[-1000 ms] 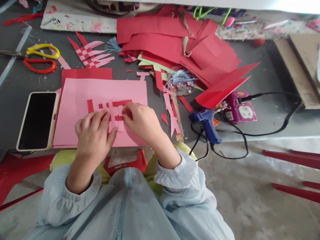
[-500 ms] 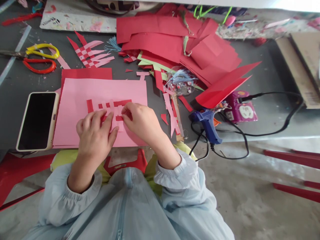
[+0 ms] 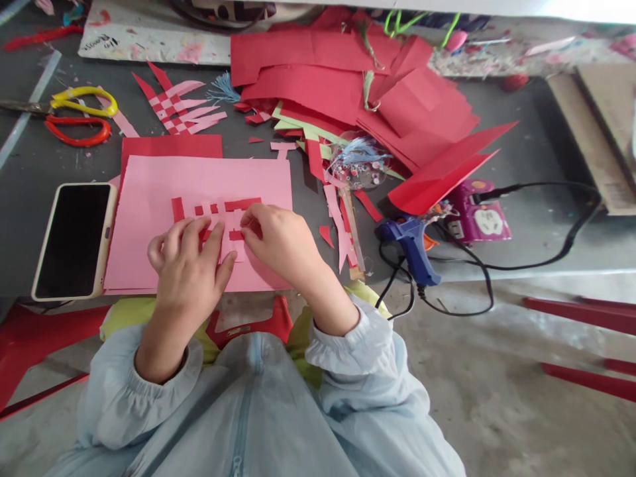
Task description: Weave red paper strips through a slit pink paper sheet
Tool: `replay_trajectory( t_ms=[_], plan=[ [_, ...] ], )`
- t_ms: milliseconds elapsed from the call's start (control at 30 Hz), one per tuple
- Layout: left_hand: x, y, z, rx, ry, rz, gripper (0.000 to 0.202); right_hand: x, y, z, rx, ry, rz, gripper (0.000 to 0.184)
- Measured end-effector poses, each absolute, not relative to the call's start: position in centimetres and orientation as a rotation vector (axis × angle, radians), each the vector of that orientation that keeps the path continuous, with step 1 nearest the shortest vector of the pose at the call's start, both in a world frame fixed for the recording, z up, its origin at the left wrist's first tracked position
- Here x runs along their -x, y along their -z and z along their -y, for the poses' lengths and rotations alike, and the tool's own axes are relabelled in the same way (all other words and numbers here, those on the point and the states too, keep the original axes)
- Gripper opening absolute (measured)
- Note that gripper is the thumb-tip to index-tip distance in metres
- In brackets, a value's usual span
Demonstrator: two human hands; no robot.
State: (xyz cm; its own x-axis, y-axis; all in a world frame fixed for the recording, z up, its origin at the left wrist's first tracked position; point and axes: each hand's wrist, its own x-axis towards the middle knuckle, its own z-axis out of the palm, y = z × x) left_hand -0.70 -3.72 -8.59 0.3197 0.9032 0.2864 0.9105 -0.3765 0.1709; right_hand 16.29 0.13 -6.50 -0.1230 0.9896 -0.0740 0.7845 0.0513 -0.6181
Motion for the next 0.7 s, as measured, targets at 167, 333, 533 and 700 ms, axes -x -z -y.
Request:
replay_trajectory(
  t_ms=[167,333,533,700],
  plan=[
    [0.5,8.5,3.7,2.524,0.542,1.724,0.04,-16.4,6.3,-0.1,1.751,-0.743,1.971,0.009],
    [0.4,8.2,3.4,2.523,0.597,1.7,0.039,-17.4,6.0,-0.5,1.75,-0.657,1.851,0.012],
    [0.4,7.9,2.2,2.652,0.56,1.633,0.042,-18.1,6.6,-1.6,1.765,-0.47,1.928,0.024],
    [0.2,8.3,1.6,2.71,0.463,1.626,0.045,-17.8,7.2,-2.4,1.778,-0.463,1.999,0.021]
  ],
)
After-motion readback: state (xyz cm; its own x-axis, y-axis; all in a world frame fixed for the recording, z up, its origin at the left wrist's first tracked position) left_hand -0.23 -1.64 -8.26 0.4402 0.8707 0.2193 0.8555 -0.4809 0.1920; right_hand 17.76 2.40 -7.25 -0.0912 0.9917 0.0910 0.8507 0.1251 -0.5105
